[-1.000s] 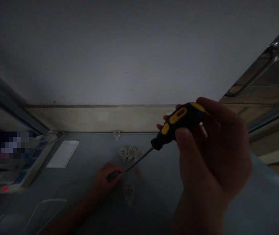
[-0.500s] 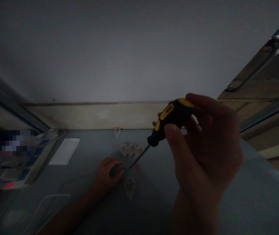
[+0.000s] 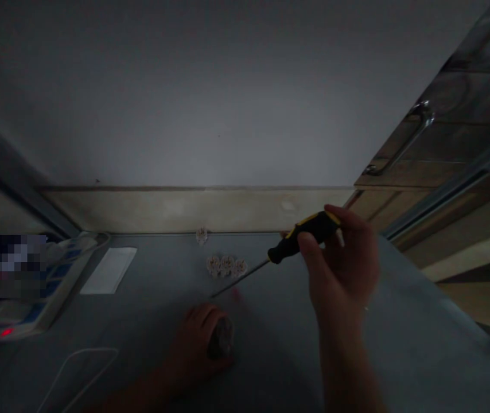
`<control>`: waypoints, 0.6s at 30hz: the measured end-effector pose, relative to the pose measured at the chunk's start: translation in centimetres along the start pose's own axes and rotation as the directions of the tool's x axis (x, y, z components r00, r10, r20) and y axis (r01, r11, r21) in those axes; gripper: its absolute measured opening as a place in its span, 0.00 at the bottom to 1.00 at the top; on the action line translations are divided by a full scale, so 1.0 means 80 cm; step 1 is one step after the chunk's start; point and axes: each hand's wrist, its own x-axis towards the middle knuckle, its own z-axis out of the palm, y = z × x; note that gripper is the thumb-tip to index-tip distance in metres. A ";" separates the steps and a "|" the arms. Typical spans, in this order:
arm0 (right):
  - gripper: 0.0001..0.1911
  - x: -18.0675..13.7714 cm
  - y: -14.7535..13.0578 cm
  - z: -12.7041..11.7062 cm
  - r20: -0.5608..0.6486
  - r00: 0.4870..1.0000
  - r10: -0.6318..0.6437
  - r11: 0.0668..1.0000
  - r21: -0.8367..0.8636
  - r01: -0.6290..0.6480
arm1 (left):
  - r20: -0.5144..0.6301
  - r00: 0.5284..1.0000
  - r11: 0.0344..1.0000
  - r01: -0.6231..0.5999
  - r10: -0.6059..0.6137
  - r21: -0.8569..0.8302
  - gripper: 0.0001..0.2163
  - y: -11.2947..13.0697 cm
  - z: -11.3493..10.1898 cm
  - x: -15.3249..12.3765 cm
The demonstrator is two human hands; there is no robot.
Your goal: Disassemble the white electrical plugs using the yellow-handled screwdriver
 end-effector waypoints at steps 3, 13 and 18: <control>0.24 -0.024 0.033 -0.026 -0.198 0.958 0.206 0.978 0.015 -0.207 | 0.042 0.993 0.993 -0.110 0.112 -0.037 0.29 0.003 0.006 -0.006; 0.26 -0.103 0.170 -0.079 -0.364 0.825 0.433 0.842 -0.164 -0.514 | 0.055 0.942 0.942 -0.325 0.331 -0.087 0.32 -0.001 0.019 -0.008; 0.25 -0.121 0.188 -0.099 -0.189 0.904 0.382 0.747 -0.513 -0.423 | 0.017 0.940 0.934 -0.336 0.341 -0.121 0.28 -0.002 0.014 -0.006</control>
